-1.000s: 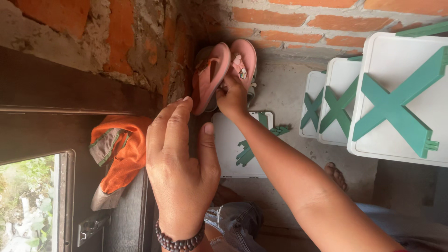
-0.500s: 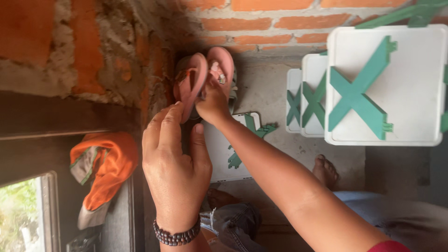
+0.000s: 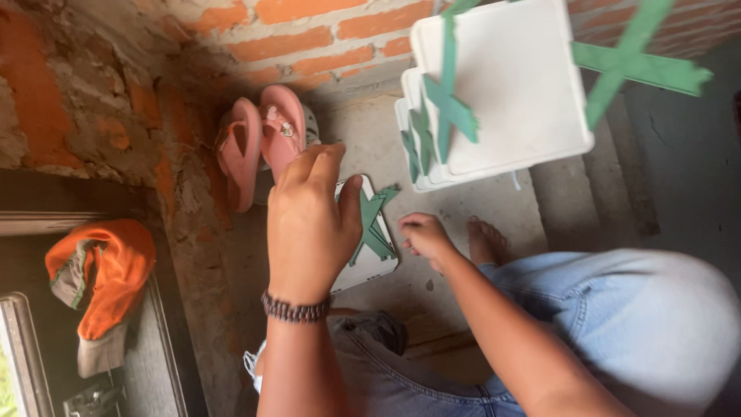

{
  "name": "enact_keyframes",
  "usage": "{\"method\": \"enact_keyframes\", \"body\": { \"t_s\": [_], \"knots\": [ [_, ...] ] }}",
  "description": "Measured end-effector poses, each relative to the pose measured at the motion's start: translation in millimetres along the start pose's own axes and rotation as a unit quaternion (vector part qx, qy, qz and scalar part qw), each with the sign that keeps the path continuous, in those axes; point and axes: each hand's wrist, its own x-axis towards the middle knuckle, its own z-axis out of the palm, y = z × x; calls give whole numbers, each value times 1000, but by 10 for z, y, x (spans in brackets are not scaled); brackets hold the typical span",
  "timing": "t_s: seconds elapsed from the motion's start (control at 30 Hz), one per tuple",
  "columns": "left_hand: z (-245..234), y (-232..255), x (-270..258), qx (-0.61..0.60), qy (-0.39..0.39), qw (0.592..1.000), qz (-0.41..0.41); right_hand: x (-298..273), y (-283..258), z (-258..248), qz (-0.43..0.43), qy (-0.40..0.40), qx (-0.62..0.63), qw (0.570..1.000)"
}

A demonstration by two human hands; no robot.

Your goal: The person assembles a modular shoe rack by connecting white trays with green X-shaped supports. They place black sandals, light blue slides, and pink flip-flops onto the trays as the structure is built.

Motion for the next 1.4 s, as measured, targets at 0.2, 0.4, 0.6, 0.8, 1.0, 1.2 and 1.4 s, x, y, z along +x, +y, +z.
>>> {"method": "enact_keyframes", "body": {
  "t_s": [0.2,0.4,0.6,0.8,1.0,1.2,1.4],
  "knots": [
    [262,210,-77,-8,-34,999,40,307,512,-579,52,135,10,989],
    [542,260,-85,6,-68,996,56,391,672,-887,-31,194,-150,969],
    [741,349,-55,24,-120,990,71,523,503,-1132,-74,208,-233,947],
    [827,341,-23,62,-144,986,57,629,-23,-1404,-42,-26,502,864],
    [803,266,-1,73,-137,987,50,577,-225,-1314,-55,27,500,864],
    [701,275,-91,43,-115,990,65,520,-106,-1388,-67,39,495,866],
    [624,225,-176,55,-87,993,51,518,-73,-1571,-86,52,482,870]
  ]
}}
